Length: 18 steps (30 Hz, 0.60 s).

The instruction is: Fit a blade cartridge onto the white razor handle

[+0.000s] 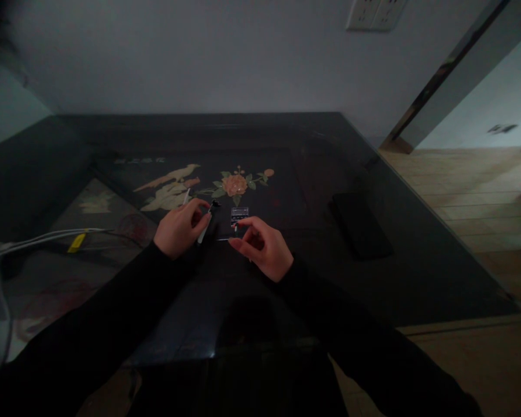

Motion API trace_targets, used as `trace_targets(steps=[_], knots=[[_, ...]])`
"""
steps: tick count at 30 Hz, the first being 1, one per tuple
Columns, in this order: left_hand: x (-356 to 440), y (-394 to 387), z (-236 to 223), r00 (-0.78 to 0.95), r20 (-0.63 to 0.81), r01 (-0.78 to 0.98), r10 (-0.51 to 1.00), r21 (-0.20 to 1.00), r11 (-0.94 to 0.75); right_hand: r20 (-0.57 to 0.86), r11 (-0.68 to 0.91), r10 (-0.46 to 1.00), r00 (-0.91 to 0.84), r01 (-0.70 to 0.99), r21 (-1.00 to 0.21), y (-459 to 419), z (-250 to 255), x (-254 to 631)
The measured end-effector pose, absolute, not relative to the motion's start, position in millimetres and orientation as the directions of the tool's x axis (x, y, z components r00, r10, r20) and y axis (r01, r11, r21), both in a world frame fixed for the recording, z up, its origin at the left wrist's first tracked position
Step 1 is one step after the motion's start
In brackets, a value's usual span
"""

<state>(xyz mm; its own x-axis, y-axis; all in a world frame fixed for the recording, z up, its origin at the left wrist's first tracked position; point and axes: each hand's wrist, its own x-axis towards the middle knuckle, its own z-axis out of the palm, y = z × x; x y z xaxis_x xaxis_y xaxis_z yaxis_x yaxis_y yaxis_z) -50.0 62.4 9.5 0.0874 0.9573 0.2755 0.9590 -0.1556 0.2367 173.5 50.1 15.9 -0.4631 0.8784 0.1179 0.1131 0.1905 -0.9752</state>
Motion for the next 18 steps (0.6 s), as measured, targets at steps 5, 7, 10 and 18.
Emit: trace_targets(steps=[5,7,10,18], knots=[[-36,45,17,0.227,0.434,0.874,0.872,0.304,-0.379,0.123,0.208,0.878,-0.463,0.137,-0.968,50,16,174],[-27,35,20,0.277,0.506,0.801,0.817,0.348,-0.487,0.117,0.213,0.874,-0.472,0.155,-0.965,50,17,173],[-15,22,22,0.346,0.591,0.695,0.729,0.361,-0.622,0.103,0.21,0.865,-0.49,0.167,-0.963,50,16,172],[-10,15,20,0.384,0.66,0.664,0.646,0.288,-0.69,0.033,0.185,0.822,-0.568,0.212,-0.96,49,15,170]])
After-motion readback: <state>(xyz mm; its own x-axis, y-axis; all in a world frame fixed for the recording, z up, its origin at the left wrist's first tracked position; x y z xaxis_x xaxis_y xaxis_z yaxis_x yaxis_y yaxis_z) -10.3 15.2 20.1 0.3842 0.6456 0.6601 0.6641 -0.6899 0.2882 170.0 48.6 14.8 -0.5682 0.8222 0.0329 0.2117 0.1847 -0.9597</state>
